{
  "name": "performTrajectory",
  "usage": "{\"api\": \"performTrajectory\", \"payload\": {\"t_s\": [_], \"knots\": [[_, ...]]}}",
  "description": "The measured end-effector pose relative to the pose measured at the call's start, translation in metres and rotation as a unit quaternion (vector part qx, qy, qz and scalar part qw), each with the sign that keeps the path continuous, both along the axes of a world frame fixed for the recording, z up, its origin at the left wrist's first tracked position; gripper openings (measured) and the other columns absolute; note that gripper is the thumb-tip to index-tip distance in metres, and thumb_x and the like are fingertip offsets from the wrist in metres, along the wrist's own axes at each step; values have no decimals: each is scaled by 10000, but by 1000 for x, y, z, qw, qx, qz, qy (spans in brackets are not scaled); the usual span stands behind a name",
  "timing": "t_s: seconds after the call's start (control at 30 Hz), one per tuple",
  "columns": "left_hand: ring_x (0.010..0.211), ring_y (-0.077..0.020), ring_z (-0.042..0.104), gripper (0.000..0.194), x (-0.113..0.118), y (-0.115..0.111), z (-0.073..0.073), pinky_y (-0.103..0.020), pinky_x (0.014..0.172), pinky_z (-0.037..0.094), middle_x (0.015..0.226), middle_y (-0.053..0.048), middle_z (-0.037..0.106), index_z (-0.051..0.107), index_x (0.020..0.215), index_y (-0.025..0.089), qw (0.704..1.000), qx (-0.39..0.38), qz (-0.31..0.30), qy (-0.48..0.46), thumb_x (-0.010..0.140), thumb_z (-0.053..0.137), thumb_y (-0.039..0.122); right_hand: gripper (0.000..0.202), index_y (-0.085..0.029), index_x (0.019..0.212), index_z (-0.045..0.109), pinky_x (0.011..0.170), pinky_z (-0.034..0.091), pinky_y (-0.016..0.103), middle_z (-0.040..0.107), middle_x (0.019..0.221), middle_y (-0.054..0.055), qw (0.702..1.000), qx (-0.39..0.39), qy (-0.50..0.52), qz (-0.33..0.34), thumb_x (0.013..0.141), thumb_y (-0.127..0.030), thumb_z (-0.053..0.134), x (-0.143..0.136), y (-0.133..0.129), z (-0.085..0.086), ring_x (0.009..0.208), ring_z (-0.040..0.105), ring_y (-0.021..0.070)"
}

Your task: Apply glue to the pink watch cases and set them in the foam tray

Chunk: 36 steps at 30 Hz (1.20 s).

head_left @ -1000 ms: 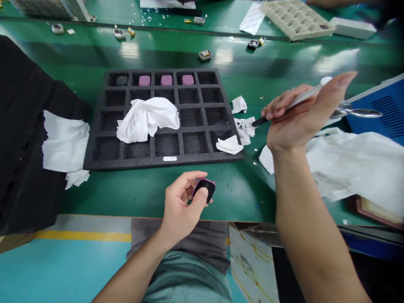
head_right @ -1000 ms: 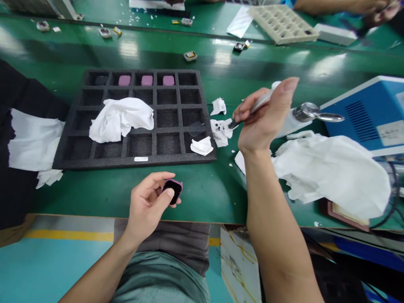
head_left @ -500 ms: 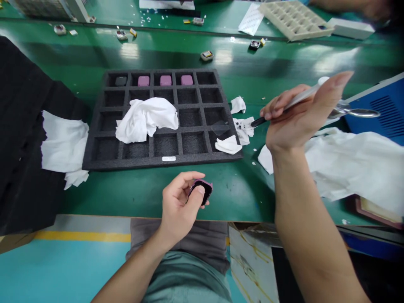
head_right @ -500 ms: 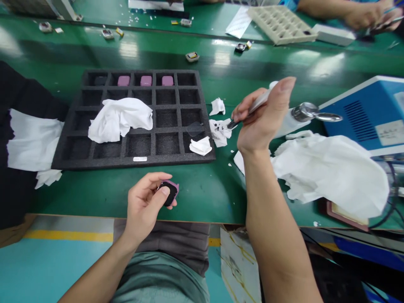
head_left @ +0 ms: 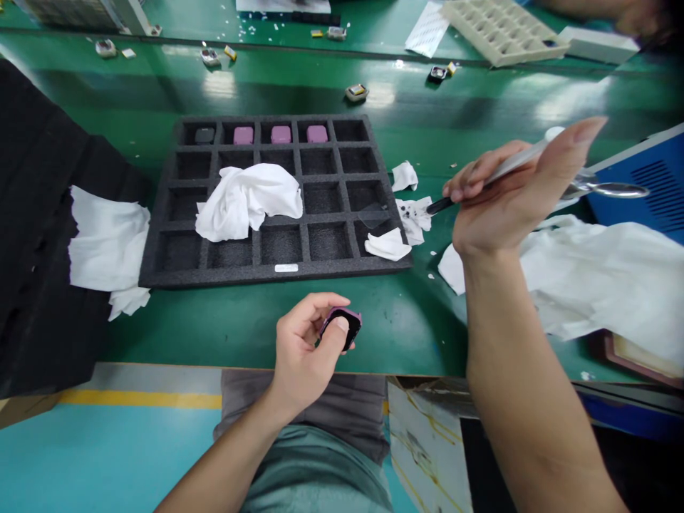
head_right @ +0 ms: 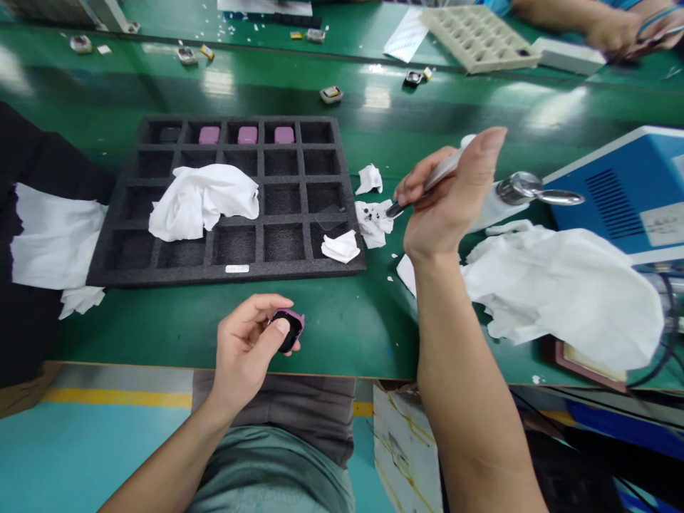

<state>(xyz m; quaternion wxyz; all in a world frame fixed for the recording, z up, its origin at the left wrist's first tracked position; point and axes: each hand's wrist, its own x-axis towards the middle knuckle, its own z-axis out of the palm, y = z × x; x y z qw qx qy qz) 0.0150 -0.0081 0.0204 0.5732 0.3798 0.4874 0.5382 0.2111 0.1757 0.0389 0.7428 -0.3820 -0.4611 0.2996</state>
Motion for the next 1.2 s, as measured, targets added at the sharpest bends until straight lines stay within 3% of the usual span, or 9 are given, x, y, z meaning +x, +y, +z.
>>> {"api": "performTrajectory", "payload": {"t_s": [0.23,0.4,0.97,1.07,1.2], "knots": [[614,-126,705,214,1,2,-2,-213,554,593,791,-19,713,680,1048,161,1000,-14,-4,-22,905,729,312,787,-273,453,448,451,278,341,279,433,-29,1000,9,-1,-5,910,-876,230,0,2,-2,408,384,156],[694,-145,745,307,0,3,-1,-234,623,632,882,-38,737,662,1138,160,999,-39,-4,-36,862,766,246,785,-275,451,442,437,271,347,278,430,-25,1000,8,-2,-13,928,-855,212,1,4,-3,391,373,157],[687,-146,744,239,2,2,-2,-241,642,629,840,-26,734,675,1089,164,999,-30,-5,-31,879,751,250,745,-290,430,451,429,259,359,287,413,-28,1000,4,13,-13,882,-872,337,0,4,-2,378,371,154],[767,-185,780,306,0,3,-5,-283,712,646,905,-46,758,673,1139,174,998,-20,-3,-58,895,756,339,753,-287,439,439,429,266,354,283,420,-33,1000,-1,7,-18,859,-903,331,-1,3,-1,379,371,150],[919,-280,801,589,-5,5,-9,-389,787,658,1065,-121,786,663,1267,177,990,-13,-21,-138,933,585,656,783,-287,442,426,425,262,367,272,428,-28,999,-6,3,-31,835,-947,270,0,3,-1,378,369,148]]}}
